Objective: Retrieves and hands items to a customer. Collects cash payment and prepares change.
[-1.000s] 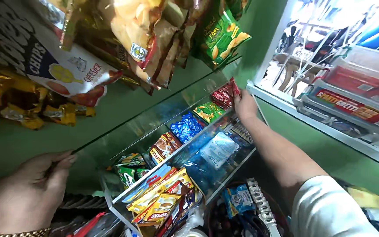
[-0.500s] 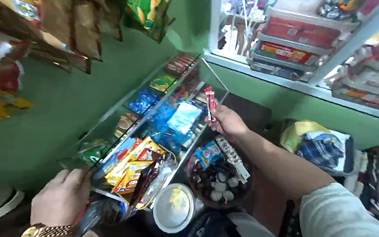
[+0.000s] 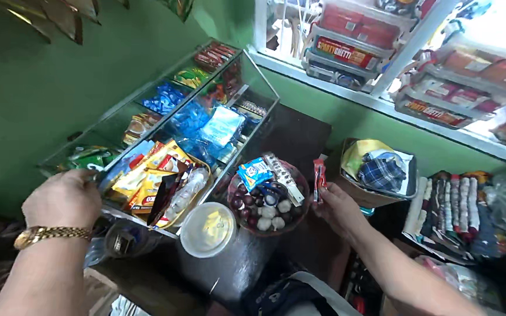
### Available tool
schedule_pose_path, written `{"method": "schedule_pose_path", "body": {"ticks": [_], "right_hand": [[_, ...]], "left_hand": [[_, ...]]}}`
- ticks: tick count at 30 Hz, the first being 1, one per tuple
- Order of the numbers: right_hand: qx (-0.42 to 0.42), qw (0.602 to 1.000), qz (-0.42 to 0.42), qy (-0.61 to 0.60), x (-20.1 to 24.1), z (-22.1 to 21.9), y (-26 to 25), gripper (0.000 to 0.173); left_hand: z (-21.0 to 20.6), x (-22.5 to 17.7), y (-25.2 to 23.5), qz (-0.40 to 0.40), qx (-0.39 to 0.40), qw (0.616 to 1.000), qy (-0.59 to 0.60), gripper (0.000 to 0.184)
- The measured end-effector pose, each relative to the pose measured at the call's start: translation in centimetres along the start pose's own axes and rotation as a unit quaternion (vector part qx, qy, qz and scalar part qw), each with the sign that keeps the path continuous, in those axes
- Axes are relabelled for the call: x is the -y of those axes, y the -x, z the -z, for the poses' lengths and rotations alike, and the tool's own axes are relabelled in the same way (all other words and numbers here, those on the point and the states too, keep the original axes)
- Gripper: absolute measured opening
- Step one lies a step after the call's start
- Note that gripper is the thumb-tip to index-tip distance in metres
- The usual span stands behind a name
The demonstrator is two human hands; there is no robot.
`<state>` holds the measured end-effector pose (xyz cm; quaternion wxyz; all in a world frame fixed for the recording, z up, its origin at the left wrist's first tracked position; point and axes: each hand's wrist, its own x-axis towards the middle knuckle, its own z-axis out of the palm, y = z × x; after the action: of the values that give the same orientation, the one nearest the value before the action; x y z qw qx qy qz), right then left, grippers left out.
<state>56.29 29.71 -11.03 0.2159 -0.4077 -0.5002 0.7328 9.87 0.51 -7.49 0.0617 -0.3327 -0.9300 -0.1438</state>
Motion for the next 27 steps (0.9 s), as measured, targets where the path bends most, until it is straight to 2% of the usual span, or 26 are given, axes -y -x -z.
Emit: {"method": "schedule_pose_path", "body": {"ticks": [2,5,8,11,13,16,23,27], "right_hand": [[-0.011,1.0,-0.018,0.018,-2.1,0.4,2.3,0.027],[-0.015,0.997,-0.07,0.028,-6.3,0.7,4.6,0.027],[0.004,0.993,-0.106,0.055,-8.7,0.9,5.5,0.027],[0.046,0.991,-0.085,0.092,-8.8,1.3,5.2,0.027],[0.064,0.99,-0.066,0.109,-8.3,2.1,4.4,0.027],[0.067,0.988,-0.072,0.123,-7.7,4.3,3.1,0.027],[0.056,0.985,-0.099,0.132,-5.5,13.1,-0.8,0.027],[0.025,0.982,-0.112,0.148,-3.6,18.7,-3.1,0.028]], "left_hand": [[1.4,-3.6,1.9,-0.013,-0.045,0.994,0.098,0.039],[3.7,-13.6,8.0,-0.047,-0.073,0.96,0.267,0.042],[1.0,-21.1,13.3,-0.055,0.014,0.899,0.433,0.033],[-5.0,-24.6,14.7,0.007,0.107,0.853,0.51,0.03],[-8.4,-25.9,14.2,0.075,0.129,0.843,0.517,0.031],[-12.3,-27.6,12.1,0.151,0.122,0.858,0.475,0.038],[-18.3,-30.0,6.0,0.27,0.124,0.911,0.286,0.079],[-20.3,-31.0,4.3,0.338,0.121,0.894,0.267,0.088]]}}
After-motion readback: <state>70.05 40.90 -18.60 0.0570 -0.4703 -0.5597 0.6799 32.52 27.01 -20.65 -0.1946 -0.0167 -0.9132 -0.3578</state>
